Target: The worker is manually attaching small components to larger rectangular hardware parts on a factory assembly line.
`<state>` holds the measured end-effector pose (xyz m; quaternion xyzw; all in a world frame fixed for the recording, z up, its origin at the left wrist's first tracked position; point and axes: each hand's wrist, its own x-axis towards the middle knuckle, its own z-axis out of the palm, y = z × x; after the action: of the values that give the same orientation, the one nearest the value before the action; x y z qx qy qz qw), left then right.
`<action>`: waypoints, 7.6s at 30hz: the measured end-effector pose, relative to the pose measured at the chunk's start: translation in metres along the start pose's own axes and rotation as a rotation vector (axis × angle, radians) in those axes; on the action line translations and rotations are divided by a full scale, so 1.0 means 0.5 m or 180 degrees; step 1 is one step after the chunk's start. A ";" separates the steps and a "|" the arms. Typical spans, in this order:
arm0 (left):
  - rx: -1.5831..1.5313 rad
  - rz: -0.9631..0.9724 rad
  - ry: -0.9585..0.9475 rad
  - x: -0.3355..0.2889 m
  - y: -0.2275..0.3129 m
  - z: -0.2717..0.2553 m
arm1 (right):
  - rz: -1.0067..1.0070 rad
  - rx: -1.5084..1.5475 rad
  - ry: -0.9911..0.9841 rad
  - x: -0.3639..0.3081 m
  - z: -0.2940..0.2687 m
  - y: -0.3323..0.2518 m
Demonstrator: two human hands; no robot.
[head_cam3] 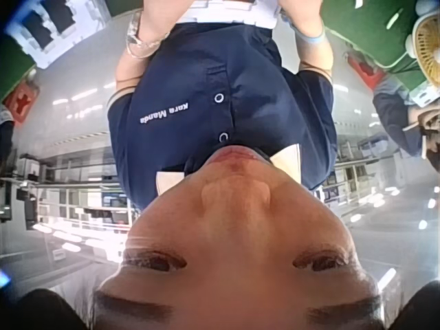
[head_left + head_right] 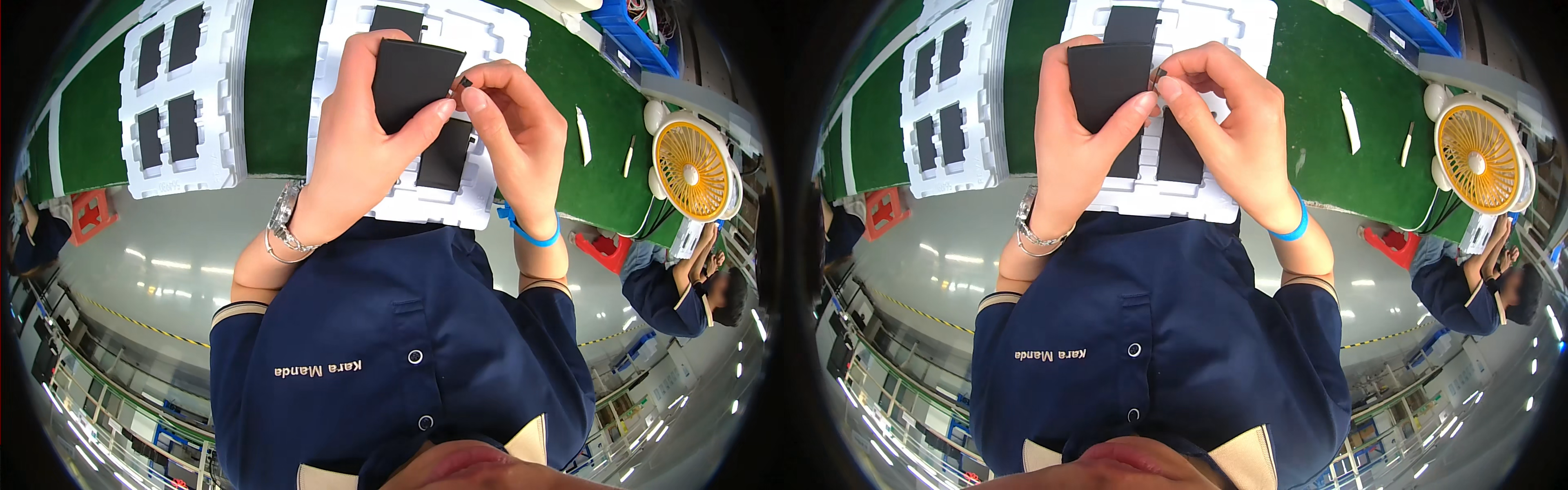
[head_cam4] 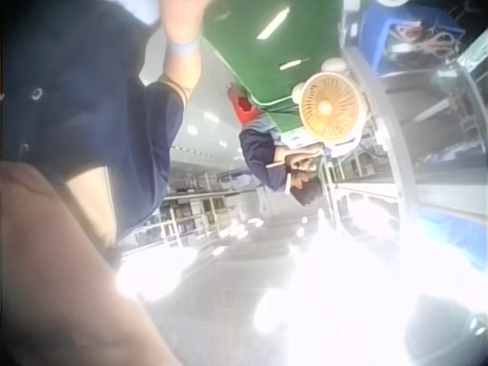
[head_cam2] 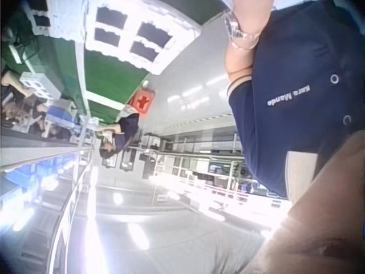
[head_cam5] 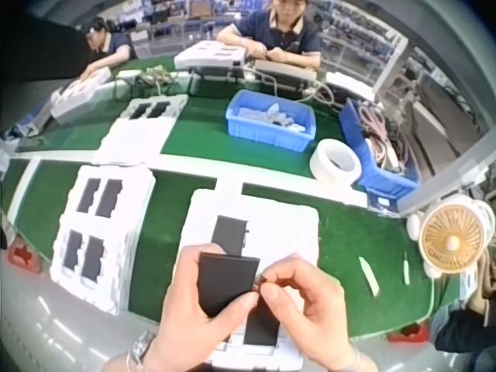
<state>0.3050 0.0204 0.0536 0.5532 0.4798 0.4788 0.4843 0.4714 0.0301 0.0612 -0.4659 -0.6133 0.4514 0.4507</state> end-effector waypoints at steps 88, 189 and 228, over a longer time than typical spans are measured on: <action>-0.0203 -0.0215 -0.0147 -0.014 0.001 -0.018 | 0.0995 0.0715 -0.0729 -0.006 -0.006 -0.006; -0.1055 -0.0501 -0.0230 -0.033 0.003 0.001 | 0.0776 0.1109 -0.0505 0.013 -0.004 0.000; 0.2397 0.1009 -0.0330 0.063 -0.062 -0.072 | -0.0078 -0.1985 0.0226 0.101 -0.115 0.043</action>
<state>0.2699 0.0565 0.0276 0.7822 0.5052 0.3100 0.1918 0.5231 0.0907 0.0575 -0.5896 -0.7116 0.2196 0.3126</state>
